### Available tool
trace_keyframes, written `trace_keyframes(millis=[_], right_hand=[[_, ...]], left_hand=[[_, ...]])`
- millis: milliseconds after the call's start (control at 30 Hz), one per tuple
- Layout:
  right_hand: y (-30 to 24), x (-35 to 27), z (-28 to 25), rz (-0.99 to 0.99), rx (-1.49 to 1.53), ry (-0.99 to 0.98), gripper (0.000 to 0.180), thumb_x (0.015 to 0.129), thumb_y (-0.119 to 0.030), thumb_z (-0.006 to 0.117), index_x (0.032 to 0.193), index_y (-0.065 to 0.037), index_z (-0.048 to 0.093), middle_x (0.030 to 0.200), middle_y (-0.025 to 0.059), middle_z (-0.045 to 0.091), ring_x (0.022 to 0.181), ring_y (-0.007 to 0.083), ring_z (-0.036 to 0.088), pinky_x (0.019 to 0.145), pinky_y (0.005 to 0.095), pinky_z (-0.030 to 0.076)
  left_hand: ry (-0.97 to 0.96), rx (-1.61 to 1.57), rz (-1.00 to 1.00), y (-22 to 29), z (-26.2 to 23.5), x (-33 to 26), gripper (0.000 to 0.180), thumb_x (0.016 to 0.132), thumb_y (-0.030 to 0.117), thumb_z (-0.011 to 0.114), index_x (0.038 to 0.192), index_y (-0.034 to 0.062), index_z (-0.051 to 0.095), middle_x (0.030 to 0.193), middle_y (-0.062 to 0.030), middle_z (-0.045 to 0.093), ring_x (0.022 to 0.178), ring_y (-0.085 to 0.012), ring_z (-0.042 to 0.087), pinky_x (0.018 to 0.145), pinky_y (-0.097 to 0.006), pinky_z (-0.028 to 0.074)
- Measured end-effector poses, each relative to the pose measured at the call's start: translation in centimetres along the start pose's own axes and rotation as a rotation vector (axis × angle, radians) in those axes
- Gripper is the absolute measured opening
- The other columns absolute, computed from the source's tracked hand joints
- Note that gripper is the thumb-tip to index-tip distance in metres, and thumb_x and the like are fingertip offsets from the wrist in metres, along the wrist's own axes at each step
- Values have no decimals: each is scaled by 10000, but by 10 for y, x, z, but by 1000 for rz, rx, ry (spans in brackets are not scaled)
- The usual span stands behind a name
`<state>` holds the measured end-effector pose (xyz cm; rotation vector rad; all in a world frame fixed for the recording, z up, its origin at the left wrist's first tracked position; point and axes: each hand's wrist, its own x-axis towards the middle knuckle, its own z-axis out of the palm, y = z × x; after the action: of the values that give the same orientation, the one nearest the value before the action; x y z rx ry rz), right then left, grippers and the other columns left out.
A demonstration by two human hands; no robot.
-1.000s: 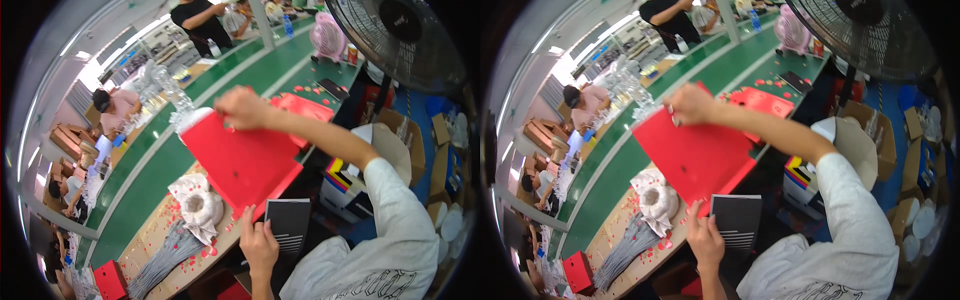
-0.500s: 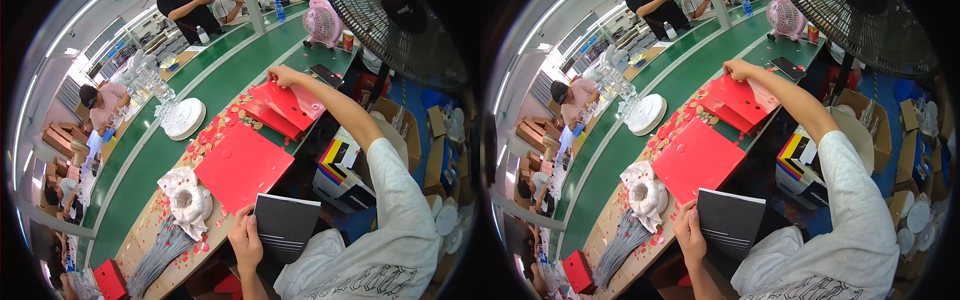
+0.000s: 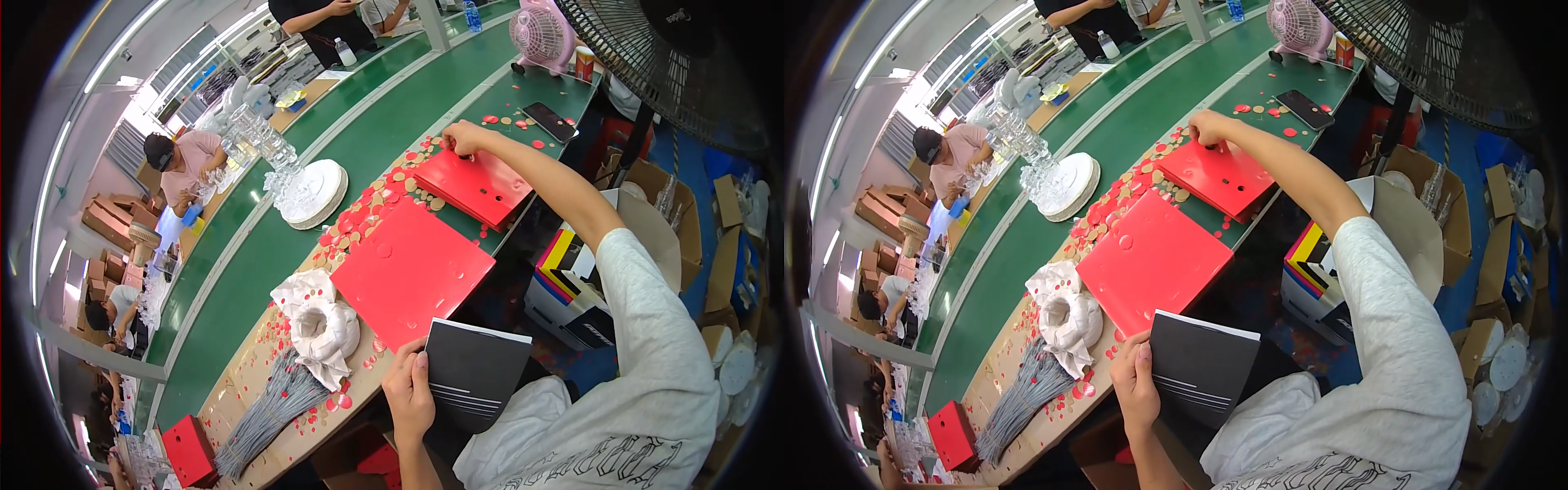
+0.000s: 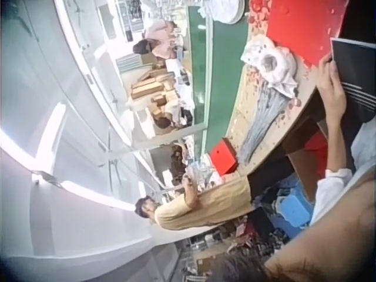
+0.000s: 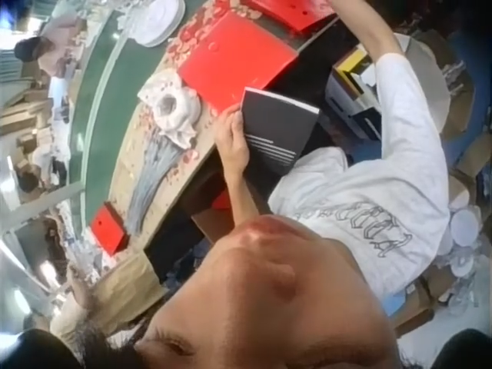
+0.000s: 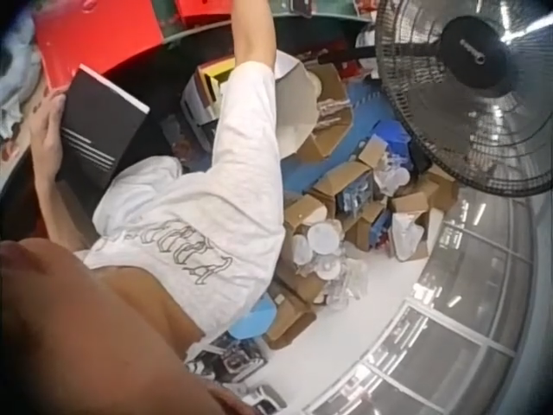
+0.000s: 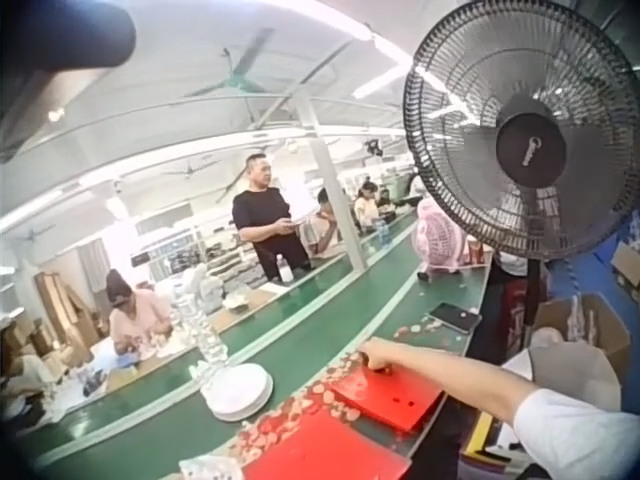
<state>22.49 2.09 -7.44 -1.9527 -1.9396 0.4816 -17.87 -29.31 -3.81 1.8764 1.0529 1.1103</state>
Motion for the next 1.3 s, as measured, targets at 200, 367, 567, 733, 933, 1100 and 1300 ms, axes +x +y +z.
trace_keyframes(millis=[200, 367, 567, 733, 933, 1100, 1300], right_hand=[[-35, -33, -5, -280, -89, 181, 414, 727, -76, 631, 1136, -96, 688, 1064, 185, 711, 1018, 378, 661, 931, 432, 519], [-169, -151, 2, -905, 186, 150, 326, 791, -68, 668, 1116, -82, 696, 1090, 163, 693, 1054, 343, 640, 902, 428, 518], [-213, -268, 33, -1251, 181, -159, 227, 798, -145, 726, 1019, -96, 714, 901, 50, 553, 846, 221, 581, 718, 374, 507], [-197, -280, 61, -1349, 168, 85, 318, 720, -70, 748, 1031, -10, 724, 789, 28, 577, 652, 176, 563, 509, 314, 456], [-194, -294, 72, -1118, 430, -82, 88, 805, -81, 784, 873, -61, 731, 785, 29, 610, 684, 203, 611, 539, 332, 496], [-195, -294, 75, -988, 462, -232, 119, 813, -85, 776, 896, -52, 698, 840, 55, 630, 744, 236, 631, 632, 342, 524], [-199, -299, 76, -1042, 516, -90, 148, 800, -72, 783, 922, -62, 699, 865, 57, 641, 762, 241, 644, 629, 343, 524]], left_hand=[[87, -24, -246, -15, -4, -3, 331, 1038, 205, 515, 896, -90, 563, 650, -113, 444, 666, -117, 409, 591, -342, 364], [71, -52, -340, -30, -18, 14, 409, 1062, 238, 500, 784, -60, 459, 640, 5, 350, 642, -91, 322, 571, -326, 290], [62, -128, -427, -21, -19, 22, 399, 1062, 262, 497, 816, -45, 563, 614, -76, 379, 626, -105, 387, 683, -333, 399], [170, -35, -350, -29, -14, 12, 397, 1062, 241, 468, 778, -26, 545, 612, -137, 462, 616, -228, 439, 1054, -503, 305], [166, -57, -299, -32, -10, 7, 390, 1051, 178, 497, 744, -56, 444, 599, -55, 316, 595, -114, 311, 528, -355, 262], [128, -121, -332, -26, -3, 9, 398, 1054, 197, 499, 745, -52, 476, 593, -30, 321, 595, -83, 320, 517, -332, 271], [182, -129, -301, -37, -11, 7, 404, 1058, 200, 492, 741, -50, 489, 586, -18, 345, 584, -68, 336, 510, -324, 268]])
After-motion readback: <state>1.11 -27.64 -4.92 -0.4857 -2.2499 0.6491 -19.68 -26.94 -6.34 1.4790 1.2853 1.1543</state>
